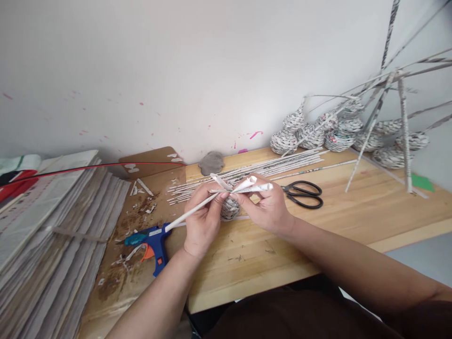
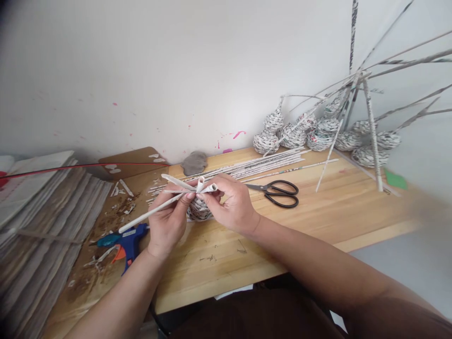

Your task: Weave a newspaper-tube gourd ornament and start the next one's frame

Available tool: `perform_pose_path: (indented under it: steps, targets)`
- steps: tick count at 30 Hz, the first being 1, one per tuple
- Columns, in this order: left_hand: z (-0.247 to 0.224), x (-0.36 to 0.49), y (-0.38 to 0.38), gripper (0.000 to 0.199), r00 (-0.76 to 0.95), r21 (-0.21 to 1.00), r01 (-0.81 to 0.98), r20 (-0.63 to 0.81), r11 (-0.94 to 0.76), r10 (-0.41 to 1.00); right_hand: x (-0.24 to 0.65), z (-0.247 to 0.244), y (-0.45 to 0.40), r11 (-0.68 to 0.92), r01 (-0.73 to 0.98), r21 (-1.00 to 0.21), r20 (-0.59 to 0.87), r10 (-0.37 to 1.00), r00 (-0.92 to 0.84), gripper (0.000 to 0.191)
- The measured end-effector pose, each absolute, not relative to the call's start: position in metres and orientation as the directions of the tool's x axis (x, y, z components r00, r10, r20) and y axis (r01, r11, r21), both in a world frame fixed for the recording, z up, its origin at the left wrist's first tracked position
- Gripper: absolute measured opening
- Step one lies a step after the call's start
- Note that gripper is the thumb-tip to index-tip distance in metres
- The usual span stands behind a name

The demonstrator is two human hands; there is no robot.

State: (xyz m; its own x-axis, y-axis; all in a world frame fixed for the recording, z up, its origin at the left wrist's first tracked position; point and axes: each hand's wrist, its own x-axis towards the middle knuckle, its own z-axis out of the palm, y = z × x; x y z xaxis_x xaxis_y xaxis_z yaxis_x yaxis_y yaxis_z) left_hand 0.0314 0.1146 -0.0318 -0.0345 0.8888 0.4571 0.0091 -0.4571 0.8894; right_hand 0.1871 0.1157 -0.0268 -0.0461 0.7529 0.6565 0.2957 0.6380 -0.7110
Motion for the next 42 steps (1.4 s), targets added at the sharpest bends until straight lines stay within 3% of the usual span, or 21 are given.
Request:
perform_pose_path:
  steps: [4,7,10,12,17,20,23,26,30,33,38,42]
  targets:
    - [-0.037,0.033,0.117,0.013,-0.097,0.875,-0.020,0.480,-0.484,0.872,0.188,-0.025,0.114,0.690,0.313,-0.653,0.720,0.694,-0.027,0.004]
    - [-0.038,0.031,0.118,0.011,-0.136,0.817,0.166,0.574,-0.552,0.808,0.188,-0.027,0.116,0.641,0.314,-0.701,0.682,0.730,0.033,0.006]
    - [-0.036,0.028,0.119,0.013,-0.027,0.627,0.416,0.733,-0.659,0.680,0.186,-0.029,0.117,0.579,0.231,-0.782,0.611,0.786,0.100,0.005]
    - [-0.036,0.028,0.118,0.020,0.059,0.517,0.482,0.786,-0.707,0.615,0.184,-0.030,0.118,0.556,0.173,-0.813,0.576,0.811,0.105,0.004]
    - [-0.036,0.032,0.114,0.031,0.138,0.448,0.498,0.805,-0.743,0.577,0.178,-0.039,0.116,0.463,0.045,-0.885,0.465,0.880,0.099,0.007]
    - [-0.035,0.032,0.113,0.038,0.148,0.463,0.494,0.790,-0.736,0.596,0.176,-0.043,0.113,0.419,-0.023,-0.908,0.416,0.905,0.088,0.012]
    - [-0.037,0.030,0.115,0.038,0.123,0.505,0.480,0.771,-0.718,0.625,0.177,-0.039,0.109,0.496,0.043,-0.867,0.498,0.866,0.042,0.011]
    - [-0.043,0.026,0.120,0.026,0.029,0.636,0.384,0.716,-0.669,0.698,0.179,-0.030,0.103,0.623,0.178,-0.762,0.629,0.777,-0.028,0.011]
    - [-0.045,0.025,0.123,0.016,-0.072,0.829,0.179,0.547,-0.529,0.834,0.180,-0.024,0.102,0.653,0.194,-0.732,0.651,0.754,-0.083,0.016]
    - [-0.043,0.027,0.122,0.014,-0.086,0.897,0.080,0.441,-0.435,0.893,0.180,-0.026,0.106,0.576,0.084,-0.813,0.572,0.818,-0.068,0.013]
    - [-0.043,0.027,0.122,0.017,-0.005,0.928,-0.021,0.373,-0.373,0.928,0.182,-0.025,0.118,0.225,-0.219,-0.949,0.244,0.968,-0.060,0.026]
    - [-0.042,0.028,0.120,0.021,0.057,0.929,-0.042,0.371,-0.369,0.927,0.184,-0.020,0.121,0.173,-0.254,-0.952,0.209,0.970,-0.124,0.031]
